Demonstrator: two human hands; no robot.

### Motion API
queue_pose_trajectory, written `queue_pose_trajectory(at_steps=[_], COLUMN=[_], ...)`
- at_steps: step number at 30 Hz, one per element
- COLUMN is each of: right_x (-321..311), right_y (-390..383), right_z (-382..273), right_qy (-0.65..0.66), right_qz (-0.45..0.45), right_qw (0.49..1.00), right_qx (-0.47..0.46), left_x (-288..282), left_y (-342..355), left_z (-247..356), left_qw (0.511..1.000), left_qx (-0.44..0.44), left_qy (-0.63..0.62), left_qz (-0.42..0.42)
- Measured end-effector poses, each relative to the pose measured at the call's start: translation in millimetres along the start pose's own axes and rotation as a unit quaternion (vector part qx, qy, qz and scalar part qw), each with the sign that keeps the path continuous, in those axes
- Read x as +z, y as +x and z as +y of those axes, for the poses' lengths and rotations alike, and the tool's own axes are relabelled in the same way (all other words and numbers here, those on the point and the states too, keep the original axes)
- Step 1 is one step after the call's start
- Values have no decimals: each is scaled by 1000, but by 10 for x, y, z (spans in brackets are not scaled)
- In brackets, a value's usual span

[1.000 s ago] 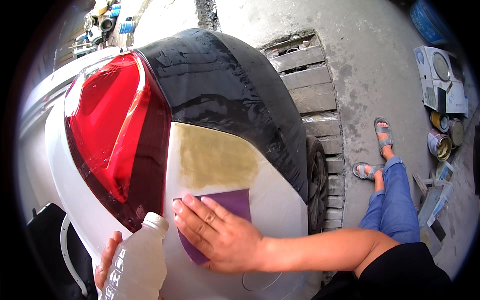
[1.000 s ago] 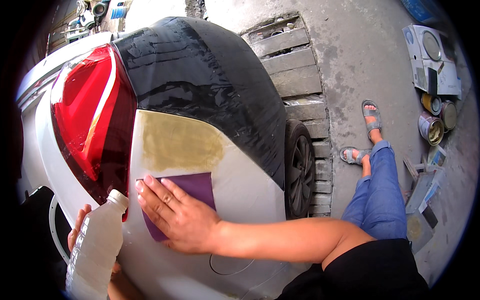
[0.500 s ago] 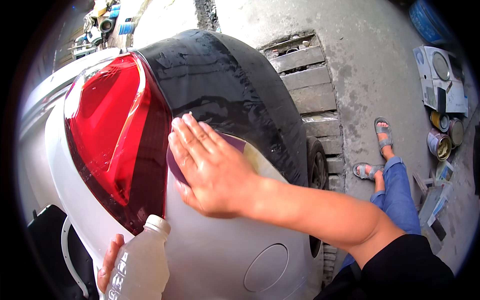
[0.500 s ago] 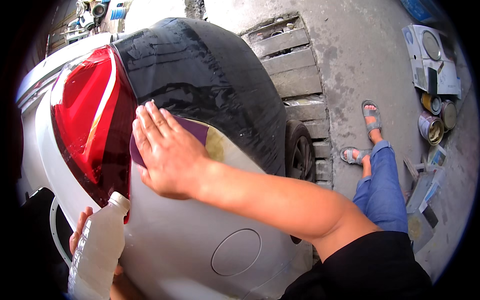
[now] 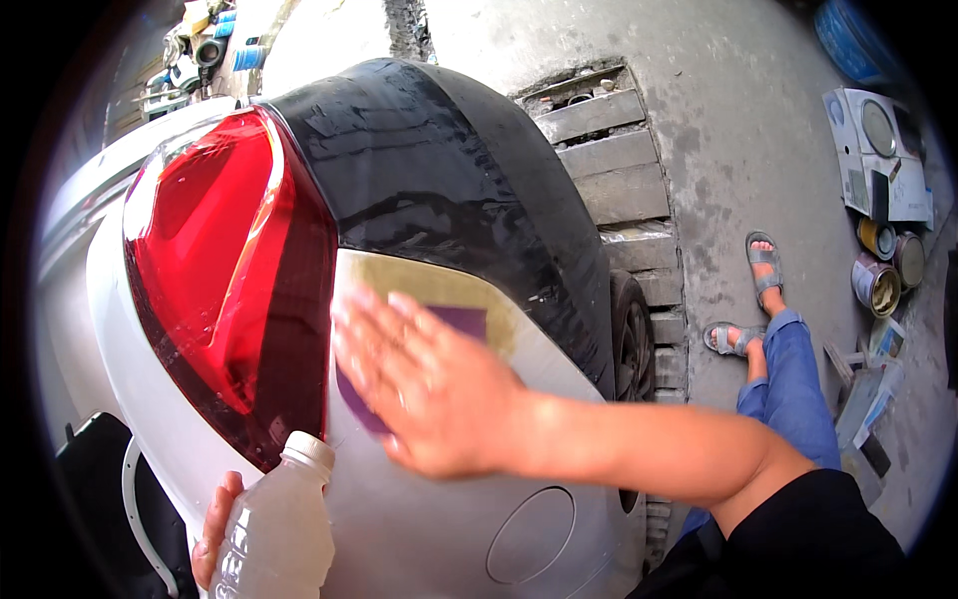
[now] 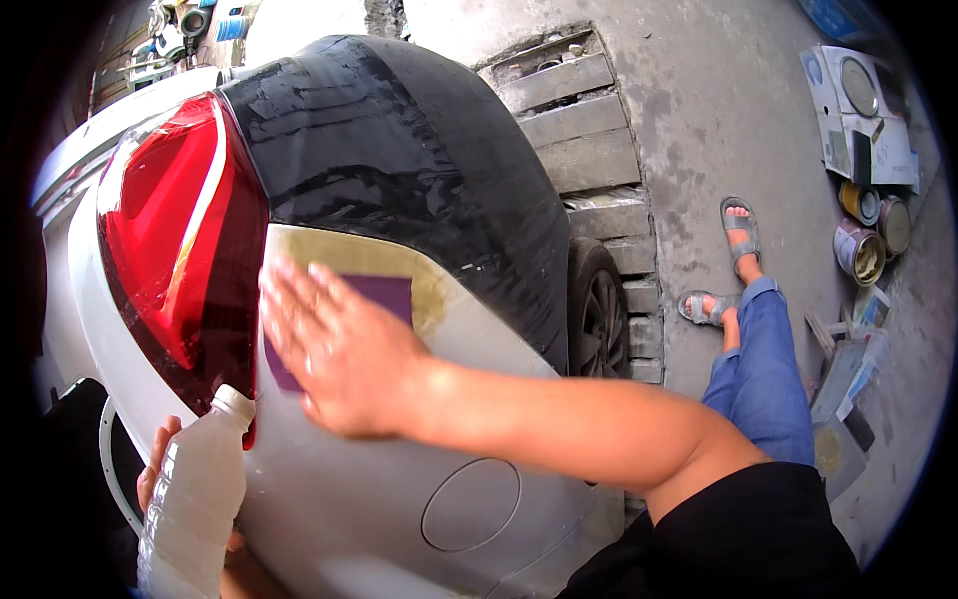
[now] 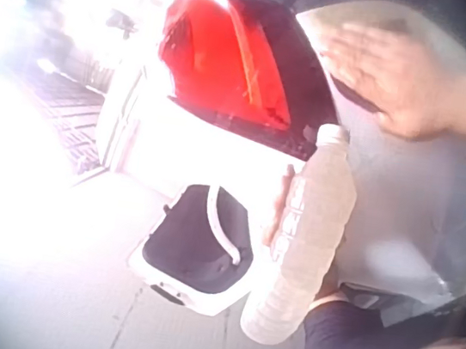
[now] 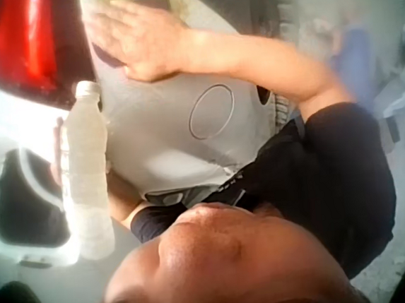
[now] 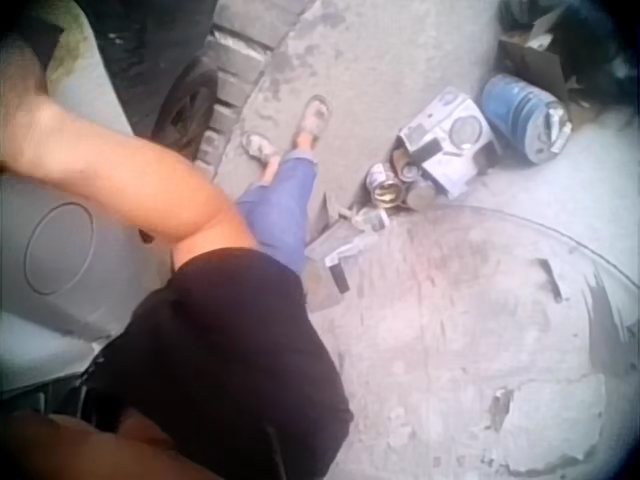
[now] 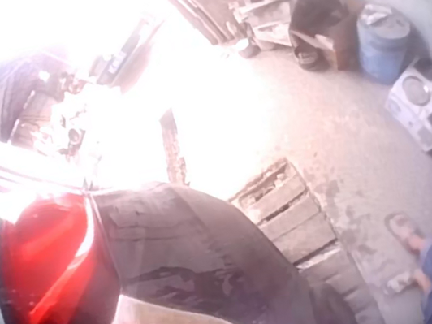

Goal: The person sands the rear quarter panel of a white car using a purple sanding block and a clear liquid from a plastic bottle. They repeatedly apply the liquid and sand the surface in circular and back-and-forth motions, focusing on the area near the taillight and fuel door.

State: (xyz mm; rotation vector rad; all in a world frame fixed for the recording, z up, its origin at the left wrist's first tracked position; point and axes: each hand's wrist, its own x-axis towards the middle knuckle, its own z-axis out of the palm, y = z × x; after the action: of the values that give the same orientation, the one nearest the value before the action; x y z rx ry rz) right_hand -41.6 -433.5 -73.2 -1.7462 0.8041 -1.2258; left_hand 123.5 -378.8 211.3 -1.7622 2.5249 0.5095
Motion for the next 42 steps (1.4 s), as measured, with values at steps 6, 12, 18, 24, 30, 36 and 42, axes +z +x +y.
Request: queue_pose_trajectory(at_steps=[6,12,18,24,30,36,42], right_x=[93,143,241,252,274,299,315], right_y=[-113,-229,-526,-241,-734,-176,-1067], right_z=[-11,-152,-271,27,-275,86,-337], right_qy=[57,94,113,86,111,65,86], right_qz=[45,64,37,89,51,135,34], right_qw=[997,993,993,991,991,986,995], right_qx=[-1,12,22,46,48,75,34], left_x=[192,-160,-93,-25,129,167,146], left_y=[510,-59,-28,-118,-72,-5,-41], left_z=[358,-125,-139,-189,-104,-100,-183], left_qw=[996,997,996,999,998,999,998], left_qx=[-49,6,15,-7,-20,8,13], left_qy=[49,70,84,44,12,-14,2], left_qz=[-53,-10,-38,31,63,51,53])
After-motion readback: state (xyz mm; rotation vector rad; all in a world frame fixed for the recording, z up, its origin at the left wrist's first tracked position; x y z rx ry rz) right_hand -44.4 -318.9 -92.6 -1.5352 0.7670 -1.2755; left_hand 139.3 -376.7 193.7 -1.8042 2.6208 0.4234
